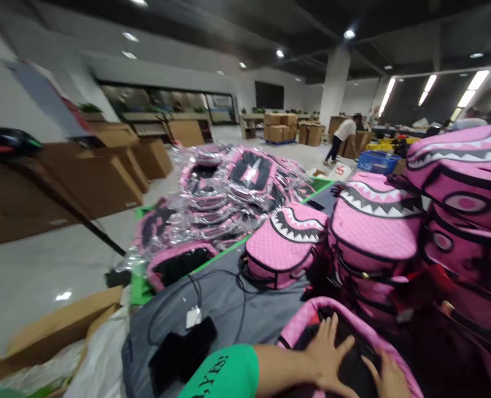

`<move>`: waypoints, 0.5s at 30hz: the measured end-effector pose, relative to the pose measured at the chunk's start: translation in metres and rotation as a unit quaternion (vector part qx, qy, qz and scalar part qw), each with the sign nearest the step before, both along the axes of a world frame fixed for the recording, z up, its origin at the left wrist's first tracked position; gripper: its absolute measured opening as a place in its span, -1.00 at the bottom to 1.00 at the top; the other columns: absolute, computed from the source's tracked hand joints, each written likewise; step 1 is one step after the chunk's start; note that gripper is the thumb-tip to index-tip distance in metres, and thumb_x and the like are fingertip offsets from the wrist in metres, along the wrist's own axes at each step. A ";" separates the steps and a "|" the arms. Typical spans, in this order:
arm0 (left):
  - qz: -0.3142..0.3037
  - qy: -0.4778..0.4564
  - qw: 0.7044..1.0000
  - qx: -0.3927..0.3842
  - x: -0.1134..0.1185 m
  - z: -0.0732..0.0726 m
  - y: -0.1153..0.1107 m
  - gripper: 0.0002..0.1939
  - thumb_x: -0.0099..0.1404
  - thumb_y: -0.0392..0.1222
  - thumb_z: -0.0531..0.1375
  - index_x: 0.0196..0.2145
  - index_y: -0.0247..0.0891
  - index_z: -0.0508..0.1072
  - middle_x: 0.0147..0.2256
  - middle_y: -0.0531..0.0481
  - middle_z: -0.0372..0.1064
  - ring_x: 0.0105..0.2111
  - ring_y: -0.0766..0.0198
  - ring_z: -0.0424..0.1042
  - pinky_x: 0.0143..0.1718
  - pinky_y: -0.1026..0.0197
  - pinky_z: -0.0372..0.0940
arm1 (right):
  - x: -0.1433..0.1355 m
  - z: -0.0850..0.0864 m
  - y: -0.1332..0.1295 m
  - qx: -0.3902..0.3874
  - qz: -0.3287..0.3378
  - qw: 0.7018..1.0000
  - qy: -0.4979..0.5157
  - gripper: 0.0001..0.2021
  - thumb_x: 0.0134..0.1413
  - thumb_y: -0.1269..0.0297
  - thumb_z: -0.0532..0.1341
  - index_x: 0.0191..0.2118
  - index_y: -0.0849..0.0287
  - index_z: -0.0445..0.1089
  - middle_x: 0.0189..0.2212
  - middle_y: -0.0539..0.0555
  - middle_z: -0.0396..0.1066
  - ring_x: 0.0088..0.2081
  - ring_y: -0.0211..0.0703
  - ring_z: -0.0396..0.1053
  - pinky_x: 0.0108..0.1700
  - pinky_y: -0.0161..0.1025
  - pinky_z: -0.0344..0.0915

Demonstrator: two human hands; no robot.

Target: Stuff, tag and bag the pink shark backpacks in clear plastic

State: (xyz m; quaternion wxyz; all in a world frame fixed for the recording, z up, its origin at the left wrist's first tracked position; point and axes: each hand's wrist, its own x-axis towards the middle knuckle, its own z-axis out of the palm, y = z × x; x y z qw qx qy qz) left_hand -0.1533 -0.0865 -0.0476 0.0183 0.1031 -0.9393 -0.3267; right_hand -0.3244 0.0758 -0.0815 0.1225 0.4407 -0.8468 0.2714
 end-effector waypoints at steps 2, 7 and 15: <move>0.021 -0.045 0.999 0.006 0.007 0.013 0.008 0.25 -0.05 0.54 0.27 0.42 -0.13 -0.01 0.45 -0.40 -0.65 0.36 -0.66 -0.26 0.23 -0.58 -0.06 | 0.018 0.028 0.002 0.122 -0.068 0.990 -0.018 -0.59 0.18 0.03 0.09 -0.15 0.25 0.52 -0.26 0.35 0.57 -0.18 0.29 0.56 -0.13 0.07 0.49; 0.067 -0.016 0.996 -0.052 -0.004 0.016 0.017 0.04 0.07 0.44 0.28 0.38 -0.02 0.12 0.47 -0.18 -0.65 0.40 -0.47 -0.19 0.35 -0.38 -0.07 | 0.028 0.109 0.004 0.302 -0.076 0.949 -0.049 -0.68 0.25 0.36 0.15 0.09 0.20 0.41 0.04 0.28 0.45 0.09 0.10 0.41 0.09 -0.09 0.31; 0.001 0.114 0.976 -0.187 0.014 -0.008 0.022 -0.18 0.30 0.13 0.25 0.41 0.07 0.02 0.49 -0.07 -0.43 0.42 -0.24 -0.18 0.35 -0.30 -0.03 | -0.032 0.107 0.003 0.360 -0.124 0.899 -0.215 -0.46 -0.20 0.54 0.42 0.00 0.10 0.50 -0.02 0.08 0.53 0.03 -0.01 0.47 -0.06 -0.32 0.32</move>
